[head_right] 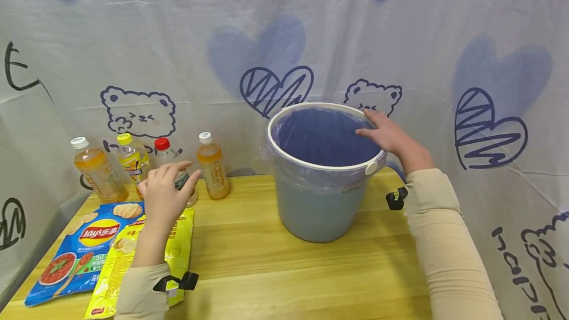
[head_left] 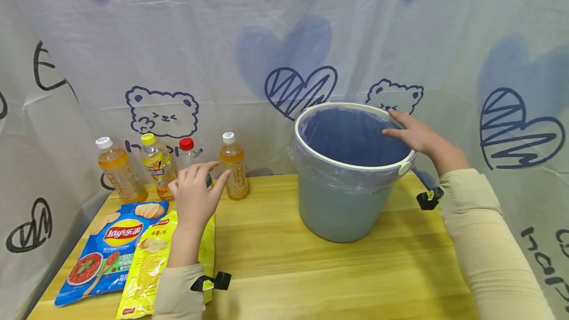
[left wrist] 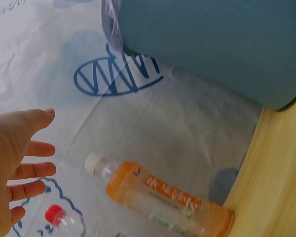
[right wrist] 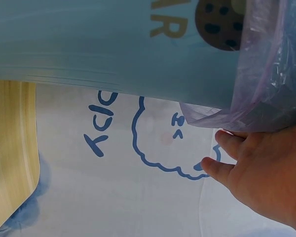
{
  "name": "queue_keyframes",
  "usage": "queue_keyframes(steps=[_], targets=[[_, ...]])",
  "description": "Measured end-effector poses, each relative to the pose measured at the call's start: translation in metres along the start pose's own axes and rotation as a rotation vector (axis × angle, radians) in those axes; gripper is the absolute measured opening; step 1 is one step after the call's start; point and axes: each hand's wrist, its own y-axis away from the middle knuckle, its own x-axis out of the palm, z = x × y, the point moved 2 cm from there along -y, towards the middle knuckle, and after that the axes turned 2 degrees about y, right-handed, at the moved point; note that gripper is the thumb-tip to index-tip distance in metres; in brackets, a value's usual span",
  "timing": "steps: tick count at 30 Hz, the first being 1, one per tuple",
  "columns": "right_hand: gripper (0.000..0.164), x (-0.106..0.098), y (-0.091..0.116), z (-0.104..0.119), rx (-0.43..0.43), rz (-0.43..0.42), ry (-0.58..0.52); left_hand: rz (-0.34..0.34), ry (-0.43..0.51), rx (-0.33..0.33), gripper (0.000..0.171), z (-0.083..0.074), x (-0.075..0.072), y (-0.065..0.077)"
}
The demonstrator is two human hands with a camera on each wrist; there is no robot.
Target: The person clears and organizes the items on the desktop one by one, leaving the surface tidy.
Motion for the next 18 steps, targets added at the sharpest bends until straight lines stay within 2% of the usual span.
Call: queue_keyframes(steps=[10, 18], targets=[[0.079, 0.001, 0.0, 0.0, 0.006, 0.004, 0.004, 0.058, -0.029, -0.132, 0.043, 0.031, 0.001, 0.009], [0.078, 0.0, 0.001, 0.0, 0.004, 0.004, -0.003, 0.107, -0.097, -0.198, 0.05, 0.052, 0.002, 0.017]])
